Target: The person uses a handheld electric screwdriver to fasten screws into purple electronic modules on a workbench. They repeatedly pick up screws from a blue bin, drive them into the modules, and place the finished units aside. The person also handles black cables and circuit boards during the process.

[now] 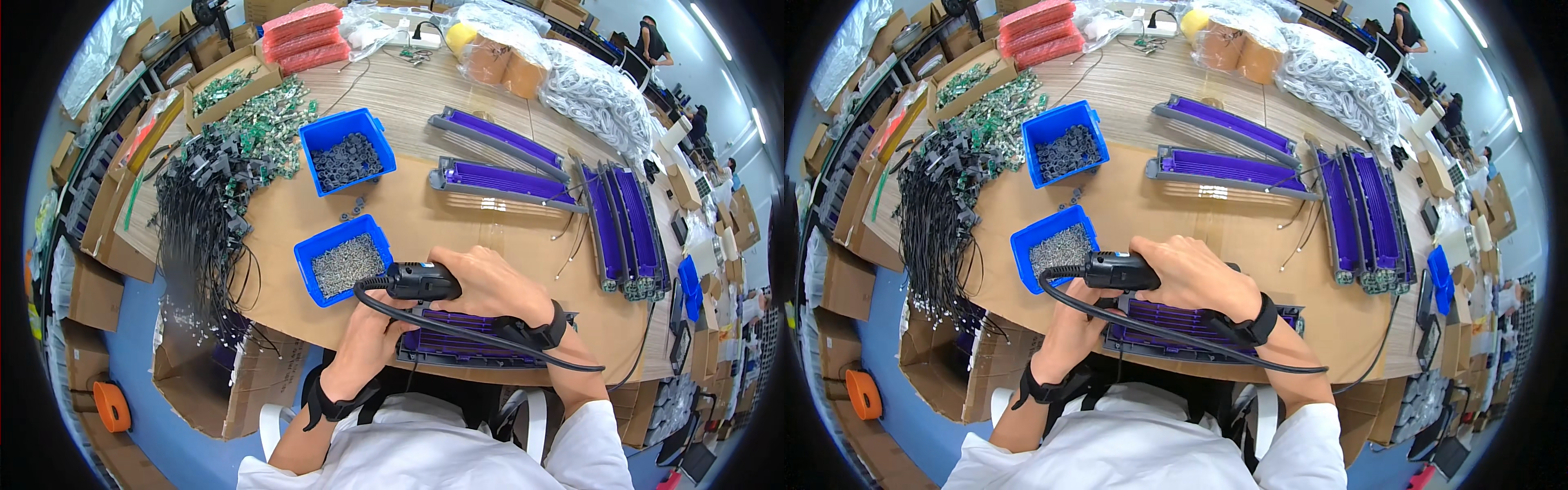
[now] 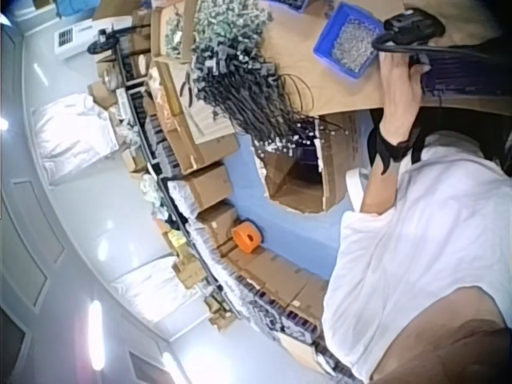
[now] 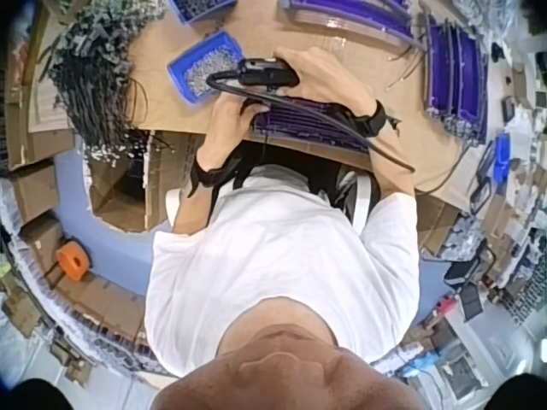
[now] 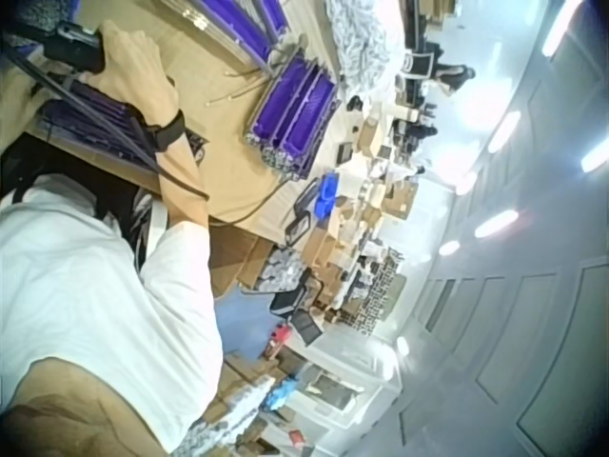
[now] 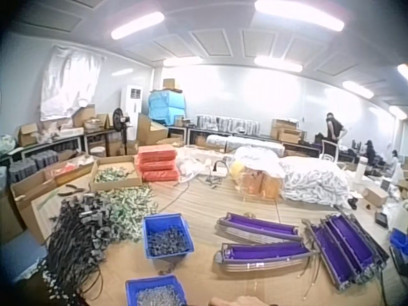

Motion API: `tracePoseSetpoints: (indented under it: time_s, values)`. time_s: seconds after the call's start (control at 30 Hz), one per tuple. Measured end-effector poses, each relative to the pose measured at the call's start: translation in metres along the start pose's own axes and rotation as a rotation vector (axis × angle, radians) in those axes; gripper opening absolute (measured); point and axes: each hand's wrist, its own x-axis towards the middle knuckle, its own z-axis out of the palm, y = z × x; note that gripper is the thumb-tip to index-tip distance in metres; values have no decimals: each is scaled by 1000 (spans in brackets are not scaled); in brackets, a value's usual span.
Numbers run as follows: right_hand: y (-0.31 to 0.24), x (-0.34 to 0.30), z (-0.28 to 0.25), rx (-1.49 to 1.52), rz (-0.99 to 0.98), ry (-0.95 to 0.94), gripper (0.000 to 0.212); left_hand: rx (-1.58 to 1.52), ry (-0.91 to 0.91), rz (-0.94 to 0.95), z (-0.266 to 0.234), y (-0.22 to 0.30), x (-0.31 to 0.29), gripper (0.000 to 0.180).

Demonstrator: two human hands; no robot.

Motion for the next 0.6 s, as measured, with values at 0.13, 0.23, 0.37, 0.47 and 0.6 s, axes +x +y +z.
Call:
tracePoseSetpoints:
  time_s: [0.13, 0.23, 0.37, 0.47, 0.6]
  values:
    - [1, -1, 1, 23, -31, 9, 42, -117, 44, -120, 5, 3, 1, 32]
    - [-1, -1, 2, 31, -38, 12, 41, -104, 95, -88, 9, -1, -1, 33]
    - [-5, -2, 2, 33, -21, 20, 40, -75, 132, -68, 10, 2, -2, 36]
    - [-4, -1, 2, 27, -11, 16, 40, -80, 98, -88, 7, 4, -2, 40]
    - [-7, 7, 3, 31, -42, -21, 36, -120, 98, -97, 8, -3, -7, 46]
